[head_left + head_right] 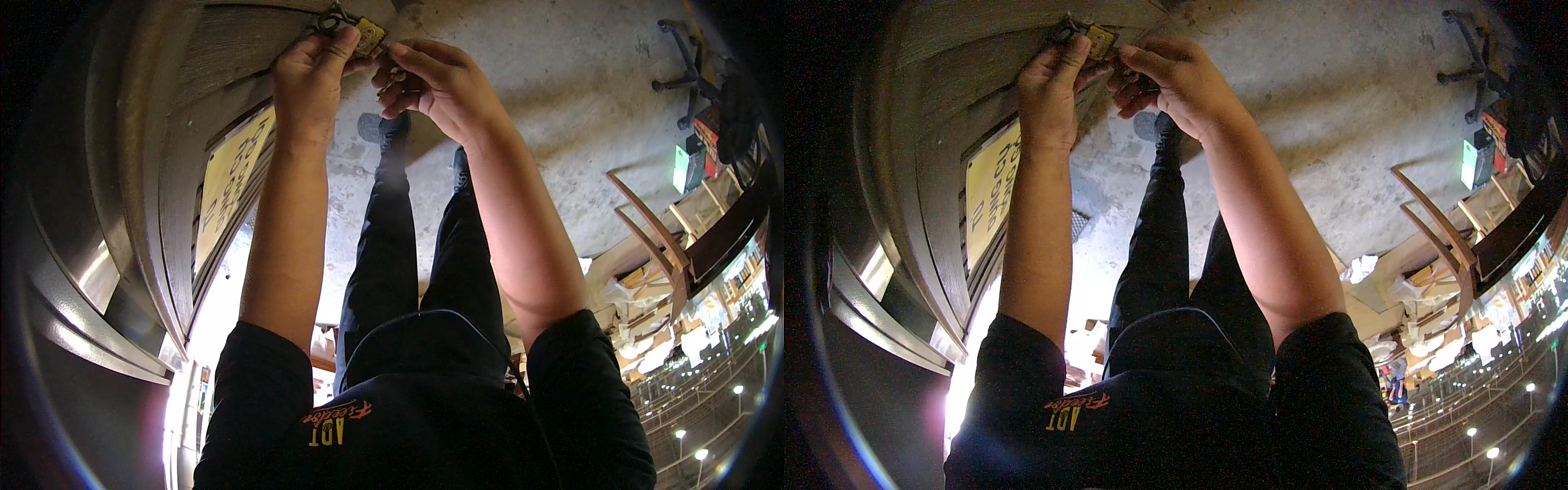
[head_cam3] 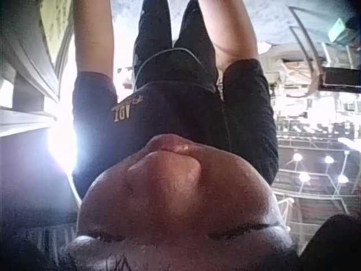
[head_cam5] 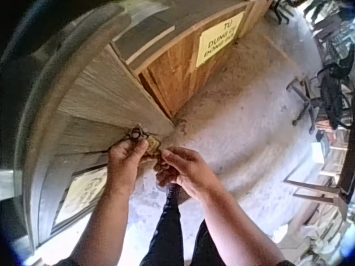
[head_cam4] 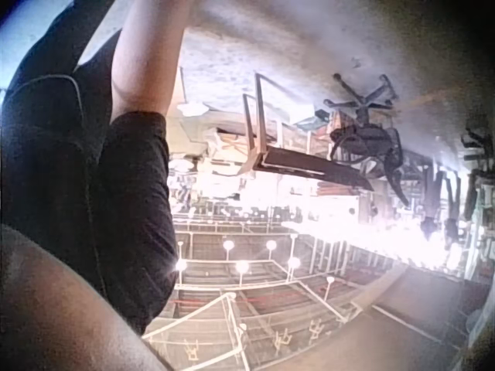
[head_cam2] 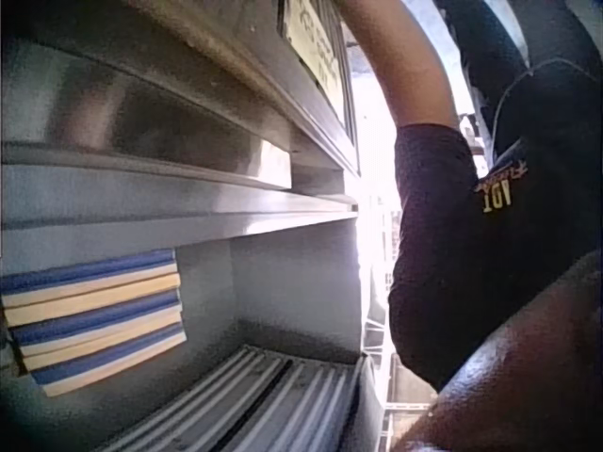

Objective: The person retrieves a key from a table and uses it to lock a padlock on a wooden cabinet. They then place a coiled hose inside the cabinet and close the door.

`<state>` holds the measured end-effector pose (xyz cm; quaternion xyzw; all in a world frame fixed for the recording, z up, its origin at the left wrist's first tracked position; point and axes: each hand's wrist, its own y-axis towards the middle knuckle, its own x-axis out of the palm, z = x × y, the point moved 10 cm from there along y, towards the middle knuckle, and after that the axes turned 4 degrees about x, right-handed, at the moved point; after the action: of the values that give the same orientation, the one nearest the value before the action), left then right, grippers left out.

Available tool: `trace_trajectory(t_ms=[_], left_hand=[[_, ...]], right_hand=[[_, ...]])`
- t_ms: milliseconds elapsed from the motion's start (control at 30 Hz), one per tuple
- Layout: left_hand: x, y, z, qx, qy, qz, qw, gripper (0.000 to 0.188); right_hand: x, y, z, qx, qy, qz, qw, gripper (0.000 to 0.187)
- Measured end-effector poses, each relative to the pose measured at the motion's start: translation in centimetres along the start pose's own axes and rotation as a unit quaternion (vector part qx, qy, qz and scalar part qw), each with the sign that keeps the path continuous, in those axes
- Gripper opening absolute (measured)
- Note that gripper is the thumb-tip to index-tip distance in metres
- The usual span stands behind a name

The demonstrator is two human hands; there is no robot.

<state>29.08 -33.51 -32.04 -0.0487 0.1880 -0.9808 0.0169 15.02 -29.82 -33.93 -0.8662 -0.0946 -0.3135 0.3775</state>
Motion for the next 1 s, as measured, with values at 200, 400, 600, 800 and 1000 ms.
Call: trace_trajectory(t_ms=[200,400,600,800,1000], left_hand=[[-0.2,-0.2,0.6,0.009,0.039,0.028,0.999,0.026],[0.1,-0.2,0.2,0.013,-0.029,-0.042,0.999,0.025],[0.3,-0.2,0.3,0.008,-0.019,-0.052,0.998,0.027],[-0.3,0.2,0.4,0.052,0.035,-0.013,0.998,0.02],[0.1,0.2,0.1,0.03,0.022,-0.014,0.999,0.021]], right_hand=[[0.3,1.6,1.9,0.059,0.158,-0.058,0.984,0.023],[1.3,1.4,2.0,0.084,0.215,-0.084,0.969,0.02],[1.3,1.4,2.2,0.079,0.226,-0.086,0.967,0.017],[0.0,1.1,0.1,-0.043,-0.026,0.048,0.998,0.023],[-0.2,0.4,-2.3,-0.121,-0.217,0.085,0.965,0.027]])
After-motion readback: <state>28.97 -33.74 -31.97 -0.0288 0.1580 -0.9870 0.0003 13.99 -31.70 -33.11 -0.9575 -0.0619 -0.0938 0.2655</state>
